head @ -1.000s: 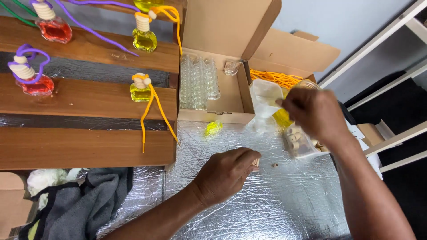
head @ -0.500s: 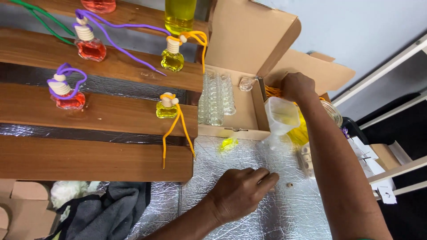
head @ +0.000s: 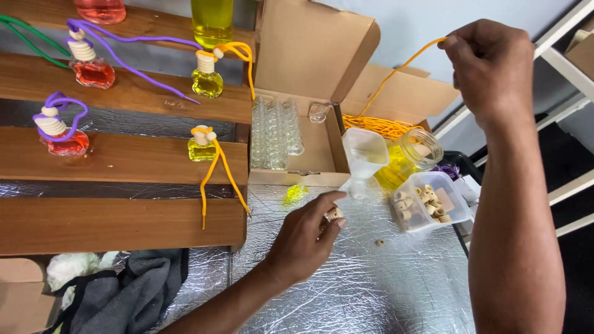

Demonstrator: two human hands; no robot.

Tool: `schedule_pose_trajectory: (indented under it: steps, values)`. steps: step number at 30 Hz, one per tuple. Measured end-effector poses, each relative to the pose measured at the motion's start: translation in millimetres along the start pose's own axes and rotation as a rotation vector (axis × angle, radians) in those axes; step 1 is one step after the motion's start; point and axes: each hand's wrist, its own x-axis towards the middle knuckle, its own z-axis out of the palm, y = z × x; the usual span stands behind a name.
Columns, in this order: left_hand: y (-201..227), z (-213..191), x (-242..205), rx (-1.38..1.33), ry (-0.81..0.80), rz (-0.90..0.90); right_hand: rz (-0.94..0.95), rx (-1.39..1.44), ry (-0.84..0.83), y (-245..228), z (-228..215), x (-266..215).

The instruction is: Assembling small perfume bottles by attaching cords and beads, then folding cardboard packaging boxes.

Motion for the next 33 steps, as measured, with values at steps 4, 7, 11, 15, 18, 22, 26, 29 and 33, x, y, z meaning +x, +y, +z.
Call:
schedule_pose_trajectory:
  steps: [4,7,11,15,18,22,26,29,33]
  values:
    - [14.2,-6.0,1.4,-0.164,0.034,-0.064,0.014,0.237,-0.063,-48.8,-40.7,-65.2]
    - [19.6,-7.3,0.6,-0.263,0.035,-0.024,-0.095,0.407,-0.224,-63.1,-57.4,-106.3]
    - [21.3,-2.8,-2.7,-0.269,-0.241,0.045,0.049,0.964,-0.266,-60.8,-66.9,-143.4]
    - [23.8,1.3,-9.1,-0.417,-0.637,-0.162,-0.042,1.466,-0.430,-52.6,-63.4,-160.8]
    - [16.1,3.1,-8.5,-0.496,-0.705,-0.192,-0.015,1.571,-0.481,-48.6,-63.0,-170.1]
    - [9.4,-2.7,-4.7,-0.767,-0.773,-0.249,-0.023,1.849,-0.538,-37.2,-63.0,-182.3]
    - [16.6,-22.3,0.6,-0.961,-0.931,-0.279,-0.097,1.716,-0.570,-41.1,-46.5,-184.1]
    - [14.4,-27.8,1.3,-1.064,-1.002,-0.303,-0.097,1.324,-0.332,-52.0,-19.1,-184.9]
    - [6.2,-24.3,0.1,-1.166,-0.950,-0.335,-0.161,1.015,-0.234,-43.4,17.9,-186.7]
